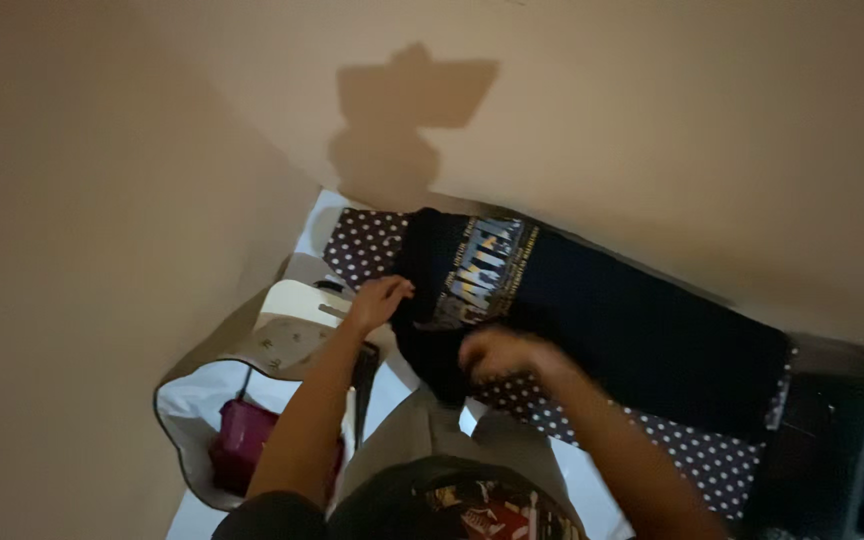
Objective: The person folds a black t-shirt and a maroon t-shirt on a polka-dotted ironing board, then places them into a white storage bag. The person repeats the process with another black t-shirt.
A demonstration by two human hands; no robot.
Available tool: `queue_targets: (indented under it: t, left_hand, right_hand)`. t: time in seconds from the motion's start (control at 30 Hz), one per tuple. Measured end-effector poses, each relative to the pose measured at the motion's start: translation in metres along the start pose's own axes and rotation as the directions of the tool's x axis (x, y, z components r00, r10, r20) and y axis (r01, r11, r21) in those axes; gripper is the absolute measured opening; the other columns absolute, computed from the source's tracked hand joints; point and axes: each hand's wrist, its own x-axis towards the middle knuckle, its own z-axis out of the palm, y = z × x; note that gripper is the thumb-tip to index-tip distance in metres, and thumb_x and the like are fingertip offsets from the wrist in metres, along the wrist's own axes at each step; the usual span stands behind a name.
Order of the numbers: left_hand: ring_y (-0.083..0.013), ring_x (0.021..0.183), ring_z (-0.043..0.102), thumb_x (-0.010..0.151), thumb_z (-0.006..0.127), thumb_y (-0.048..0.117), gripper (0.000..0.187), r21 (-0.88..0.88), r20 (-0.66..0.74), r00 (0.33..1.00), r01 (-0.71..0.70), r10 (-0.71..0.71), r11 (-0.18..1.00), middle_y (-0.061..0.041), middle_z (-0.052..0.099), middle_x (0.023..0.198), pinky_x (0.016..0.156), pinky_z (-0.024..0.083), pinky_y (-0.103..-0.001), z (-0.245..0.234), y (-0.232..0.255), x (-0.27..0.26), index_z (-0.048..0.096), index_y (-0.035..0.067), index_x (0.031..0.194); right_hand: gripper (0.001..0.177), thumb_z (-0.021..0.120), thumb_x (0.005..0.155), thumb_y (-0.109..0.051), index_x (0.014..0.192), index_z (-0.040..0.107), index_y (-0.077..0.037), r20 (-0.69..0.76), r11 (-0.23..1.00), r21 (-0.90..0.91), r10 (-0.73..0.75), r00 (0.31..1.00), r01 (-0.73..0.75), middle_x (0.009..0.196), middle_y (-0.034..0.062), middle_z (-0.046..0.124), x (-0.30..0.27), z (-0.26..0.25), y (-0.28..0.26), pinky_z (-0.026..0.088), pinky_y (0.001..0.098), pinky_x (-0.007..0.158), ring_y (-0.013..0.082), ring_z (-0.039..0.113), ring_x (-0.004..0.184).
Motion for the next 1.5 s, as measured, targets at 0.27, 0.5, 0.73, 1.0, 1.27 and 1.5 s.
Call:
queue_targets:
  t: [0.27, 0.5, 0.73, 1.0, 1.27, 1.5]
  left_hand:
    - [-0.0221, 0.060, 0.063, 0.109, 0.060, 0.047, 0.062, -0.009, 0.097, 0.885, 0.459, -0.456, 0.888, -0.013, 0.067, 0.071, 0.062, 0.054, -0.034, -0.016, 0.006, 0.030, 0.073, -0.009, 0.086]
    - [-0.0276, 0.064, 0.061, 0.100, 0.061, 0.037, 0.034, 0.213, -0.113, 0.993, 0.038, -0.014, 0.976, -0.012, 0.066, 0.073, 0.073, 0.049, -0.041, -0.001, 0.037, 0.036, 0.070, 0.005, 0.093]
    - [-0.0325, 0.077, 0.064, 0.102, 0.064, 0.033, 0.031, 0.251, -0.211, 0.964, -0.105, 0.160, 0.962, -0.017, 0.070, 0.088, 0.085, 0.050, -0.044, -0.012, 0.003, 0.026, 0.070, 0.003, 0.106]
    - [-0.0342, 0.088, 0.069, 0.099, 0.061, 0.036, 0.035, 0.449, -0.065, 0.984, 0.177, -0.166, 0.876, -0.018, 0.074, 0.096, 0.090, 0.050, -0.047, -0.036, -0.044, -0.023, 0.071, 0.008, 0.117]
    - [-0.0357, 0.102, 0.068, 0.082, 0.070, 0.047, 0.053, 0.561, -0.088, 0.995, 0.095, -0.055, 0.822, -0.017, 0.074, 0.111, 0.095, 0.043, -0.055, -0.004, -0.010, 0.044, 0.074, 0.003, 0.110]
    - [-0.0361, 0.104, 0.068, 0.093, 0.059, 0.059, 0.064, 0.519, -0.135, 0.966, 0.260, -0.222, 0.814, -0.018, 0.072, 0.115, 0.098, 0.044, -0.053, 0.026, -0.005, 0.092, 0.067, 0.005, 0.126]
  right_hand:
    - [0.029, 0.069, 0.092, -0.013, 0.117, 0.062, 0.000, -0.957, 0.964, 0.038, 0.110, 0.268, -0.263, 0.105, 0.0163, 0.068, -0.045, -0.116, -0.048, 0.054, 0.0441, 0.085, 0.0301, 0.065, 0.096]
    - [0.050, 0.083, 0.076, -0.026, 0.118, 0.059, -0.012, -0.715, 0.680, -0.202, 0.389, 0.580, -0.705, 0.117, 0.0092, 0.060, -0.010, 0.000, -0.060, 0.050, 0.0425, 0.094, 0.0258, 0.059, 0.108]
    - [0.060, 0.080, 0.079, -0.018, 0.134, 0.056, -0.012, -0.716, 0.621, -0.159, 0.462, 0.523, -0.767, 0.133, 0.0107, 0.058, 0.009, 0.002, 0.002, 0.048, 0.0405, 0.104, 0.0277, 0.057, 0.122]
    - [0.048, 0.079, 0.085, -0.037, 0.120, 0.069, -0.007, -0.395, 0.781, -0.219, 0.477, 0.785, -0.584, 0.130, 0.0156, 0.060, 0.011, 0.001, -0.010, 0.048, 0.0408, 0.105, 0.0304, 0.056, 0.122]
    - [0.058, 0.069, 0.095, -0.050, 0.128, 0.058, -0.003, -0.508, 0.767, 0.630, 0.529, 0.680, -0.126, 0.124, 0.0184, 0.069, -0.016, -0.077, 0.001, 0.054, 0.0403, 0.097, 0.0296, 0.069, 0.109]
    - [0.069, 0.083, 0.083, -0.035, 0.140, 0.057, -0.006, -0.667, 0.777, 0.346, 0.598, 0.444, -0.526, 0.141, 0.0172, 0.059, -0.023, -0.071, 0.044, 0.046, 0.0408, 0.109, 0.0318, 0.058, 0.128]
